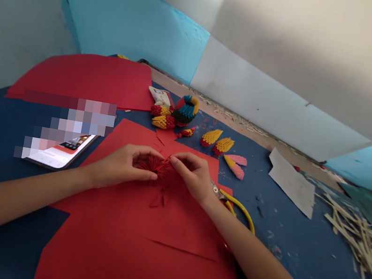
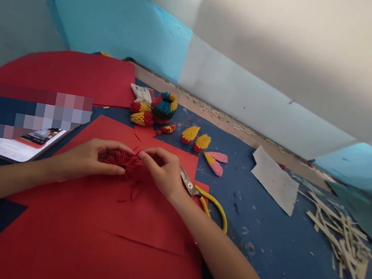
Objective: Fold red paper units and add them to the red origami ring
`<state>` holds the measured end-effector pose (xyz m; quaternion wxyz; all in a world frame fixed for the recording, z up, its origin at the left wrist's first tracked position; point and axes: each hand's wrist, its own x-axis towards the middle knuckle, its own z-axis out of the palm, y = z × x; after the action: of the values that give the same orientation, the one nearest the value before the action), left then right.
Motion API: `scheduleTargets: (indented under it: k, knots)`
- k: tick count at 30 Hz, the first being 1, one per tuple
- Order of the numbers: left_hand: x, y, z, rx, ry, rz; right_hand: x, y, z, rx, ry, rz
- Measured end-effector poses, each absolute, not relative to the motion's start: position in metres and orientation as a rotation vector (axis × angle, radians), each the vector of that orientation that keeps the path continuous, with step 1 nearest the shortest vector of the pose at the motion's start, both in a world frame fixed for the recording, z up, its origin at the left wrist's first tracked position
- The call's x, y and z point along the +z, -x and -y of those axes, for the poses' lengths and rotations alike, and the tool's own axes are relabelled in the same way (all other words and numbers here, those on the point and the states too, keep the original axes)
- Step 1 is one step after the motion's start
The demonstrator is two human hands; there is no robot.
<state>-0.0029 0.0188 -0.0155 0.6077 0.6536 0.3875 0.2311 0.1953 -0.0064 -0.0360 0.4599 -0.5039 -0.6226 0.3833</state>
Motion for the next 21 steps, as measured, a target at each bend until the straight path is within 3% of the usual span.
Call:
scheduleTargets:
  k: [12, 21]
  knots:
    - [-0.0154, 0.0020, -0.0190, 0.534, -1.528, -0.912, -0.0363, -0.1956, 0.0061, 0.895, 1.242, 1.536]
    - [-0.0121, 0.0008, -0.0183, 0.546, -1.518, -0.946, -0.0418, -0.2005, 0.0030, 0.551, 1.486, 1.804]
